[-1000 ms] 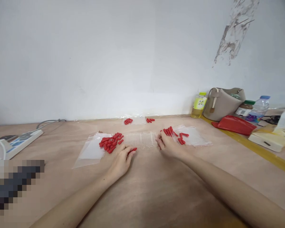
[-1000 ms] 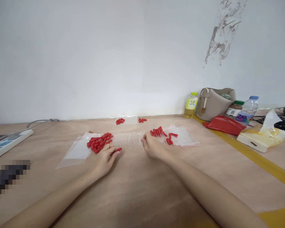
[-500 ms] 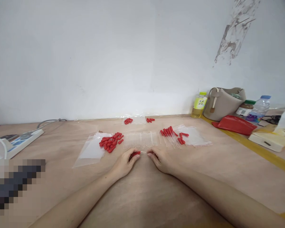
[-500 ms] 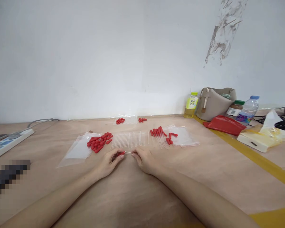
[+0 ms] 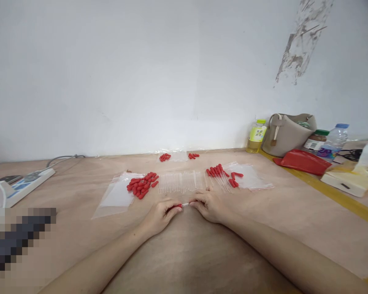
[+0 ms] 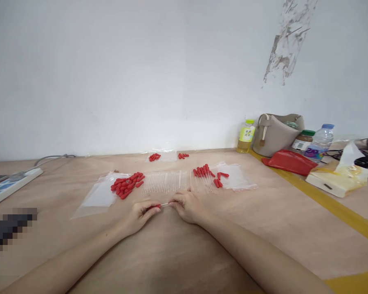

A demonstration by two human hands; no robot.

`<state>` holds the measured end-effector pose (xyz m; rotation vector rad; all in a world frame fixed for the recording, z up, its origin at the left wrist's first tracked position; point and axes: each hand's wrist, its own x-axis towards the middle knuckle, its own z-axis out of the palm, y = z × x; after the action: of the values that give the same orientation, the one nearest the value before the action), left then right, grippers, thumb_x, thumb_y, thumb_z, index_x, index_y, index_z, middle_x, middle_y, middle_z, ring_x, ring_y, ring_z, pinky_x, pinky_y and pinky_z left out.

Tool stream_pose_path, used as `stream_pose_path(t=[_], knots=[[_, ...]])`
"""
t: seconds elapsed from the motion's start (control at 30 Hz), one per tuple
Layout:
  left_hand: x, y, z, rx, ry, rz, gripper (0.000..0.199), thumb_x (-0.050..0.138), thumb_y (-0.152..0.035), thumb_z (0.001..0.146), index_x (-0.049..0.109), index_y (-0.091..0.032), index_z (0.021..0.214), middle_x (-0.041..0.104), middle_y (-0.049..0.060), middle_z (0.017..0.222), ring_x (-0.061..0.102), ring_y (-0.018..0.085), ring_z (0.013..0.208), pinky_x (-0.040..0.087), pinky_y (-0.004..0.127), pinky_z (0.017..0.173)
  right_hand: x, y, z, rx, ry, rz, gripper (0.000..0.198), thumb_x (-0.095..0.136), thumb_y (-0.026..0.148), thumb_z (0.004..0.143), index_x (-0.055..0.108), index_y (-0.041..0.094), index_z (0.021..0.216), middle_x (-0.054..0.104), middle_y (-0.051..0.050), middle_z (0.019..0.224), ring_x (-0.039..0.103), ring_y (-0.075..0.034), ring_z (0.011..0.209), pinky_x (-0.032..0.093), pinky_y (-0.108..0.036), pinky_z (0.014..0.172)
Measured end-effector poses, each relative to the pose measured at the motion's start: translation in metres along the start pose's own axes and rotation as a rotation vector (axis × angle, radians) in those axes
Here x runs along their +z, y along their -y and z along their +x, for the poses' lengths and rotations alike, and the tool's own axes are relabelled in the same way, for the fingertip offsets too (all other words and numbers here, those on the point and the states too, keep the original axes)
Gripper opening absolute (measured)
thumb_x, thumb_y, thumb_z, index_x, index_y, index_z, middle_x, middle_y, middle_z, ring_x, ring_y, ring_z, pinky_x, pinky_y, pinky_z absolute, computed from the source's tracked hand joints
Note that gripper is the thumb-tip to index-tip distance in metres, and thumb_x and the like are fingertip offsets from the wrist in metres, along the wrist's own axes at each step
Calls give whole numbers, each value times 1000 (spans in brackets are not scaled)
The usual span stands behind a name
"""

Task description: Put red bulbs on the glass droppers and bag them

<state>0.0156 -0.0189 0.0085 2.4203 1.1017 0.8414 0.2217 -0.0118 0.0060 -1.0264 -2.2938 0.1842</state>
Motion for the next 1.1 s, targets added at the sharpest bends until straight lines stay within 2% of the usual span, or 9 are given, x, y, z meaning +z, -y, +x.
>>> stream_pose_path(t=[0.2,0.57,0.7,0.77,0.87,0.97,1.03,1.1], knots=[[1,1,-1,85,-7,147,24,42,-31,86,61,-18,86,58,3,72,52,14,67,41,24,63,0,5,-2,-24,-22,-108,22,42,25,84,63,22,79,64,0,76,54,-12,70,26,-31,75],[1,7,-2,228,80,231,21,37,-25,89,56,-17,92,57,5,82,53,15,74,42,26,67,12,11,1,73,62,13,29,40,26,84,55,17,61,59,2,58,48,-9,53,31,-27,71],[-4,11,1,268,-9,234,19,39,-23,88,55,-18,96,58,5,87,54,16,79,43,27,71,7,17,4,83,97,102,28,34,26,86,57,17,73,59,-1,68,50,-10,59,34,-22,59],[-6,11,2,265,-59,194,18,41,-22,87,54,-20,100,57,4,92,54,16,84,43,27,75,3,22,4,52,93,74,25,35,23,86,57,16,78,59,-3,76,51,-11,66,36,-22,62],[-8,10,-1,140,-108,145,27,47,-24,83,47,-21,110,55,4,95,54,15,80,44,26,70,-5,22,3,41,64,-18,20,39,20,83,59,16,80,58,-5,83,51,-13,77,36,-23,69],[-7,11,-4,-17,-75,128,28,49,-27,81,46,-19,107,52,0,75,50,12,61,42,24,56,-18,6,8,195,18,-33,18,41,17,81,58,15,79,59,-5,81,52,-13,74,35,-23,65],[-7,12,-4,-60,-23,123,22,47,-27,81,49,-19,102,48,-3,65,47,11,55,39,22,53,-27,-13,15,356,-29,-58,18,40,16,79,57,14,72,59,-4,72,52,-12,66,34,-22,59],[-7,12,-3,-62,-2,119,19,46,-27,81,51,-18,97,48,-3,65,46,11,57,38,22,55,-35,-35,24,494,-75,-107,19,39,17,79,54,15,67,58,-4,66,52,-13,62,32,-22,56]])
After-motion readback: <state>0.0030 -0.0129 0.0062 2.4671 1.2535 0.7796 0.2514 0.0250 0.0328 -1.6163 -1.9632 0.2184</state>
